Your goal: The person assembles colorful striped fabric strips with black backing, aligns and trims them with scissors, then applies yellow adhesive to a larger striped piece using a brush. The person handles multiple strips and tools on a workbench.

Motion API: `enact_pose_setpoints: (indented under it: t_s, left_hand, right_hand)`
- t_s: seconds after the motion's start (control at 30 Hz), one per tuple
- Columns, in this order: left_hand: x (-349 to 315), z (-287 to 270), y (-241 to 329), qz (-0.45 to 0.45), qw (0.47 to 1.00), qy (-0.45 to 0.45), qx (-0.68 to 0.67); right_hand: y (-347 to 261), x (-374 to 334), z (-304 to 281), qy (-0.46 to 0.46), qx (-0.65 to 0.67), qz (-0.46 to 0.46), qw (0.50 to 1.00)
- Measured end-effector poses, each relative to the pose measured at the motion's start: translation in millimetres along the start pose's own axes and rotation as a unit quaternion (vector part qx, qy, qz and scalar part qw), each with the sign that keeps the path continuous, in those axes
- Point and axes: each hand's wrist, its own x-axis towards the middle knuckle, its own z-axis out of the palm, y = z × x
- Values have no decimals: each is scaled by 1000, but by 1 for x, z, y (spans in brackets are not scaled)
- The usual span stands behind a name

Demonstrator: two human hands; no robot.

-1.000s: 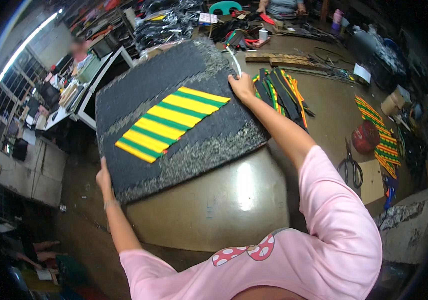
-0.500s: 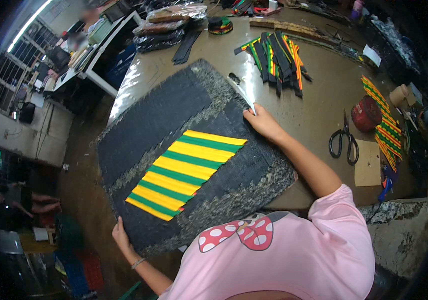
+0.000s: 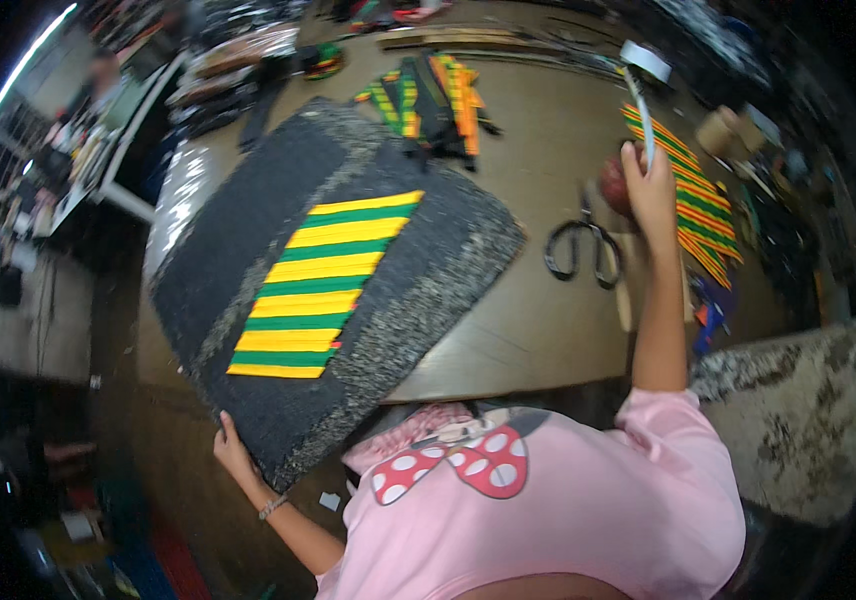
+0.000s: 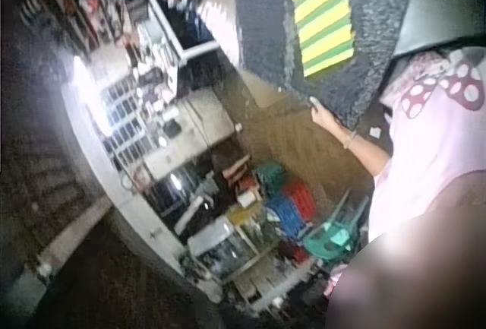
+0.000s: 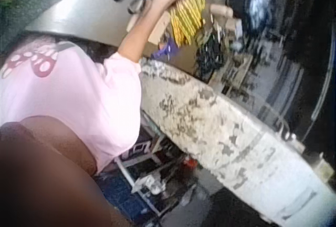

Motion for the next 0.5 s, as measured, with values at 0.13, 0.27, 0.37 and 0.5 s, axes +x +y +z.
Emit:
enact_pose_setpoints:
  t_s: [0.13, 0.27, 0.37, 0.5]
  left_hand:
    - [9, -12, 5, -1, 996, -19, 93]
    - [8, -24, 42, 123, 934, 7, 335]
    - [-17, -15, 92, 232, 928, 116, 267]
    - [-76, 39, 165, 366, 921, -97, 94]
  right_hand:
    - [68, 22, -40, -45, -19, 27, 998]
    - [92, 25, -2, -70, -180, -5, 981]
    - [50, 28, -6, -96, -175, 40, 979]
    - [-56, -8, -28, -26, -43, -154, 987]
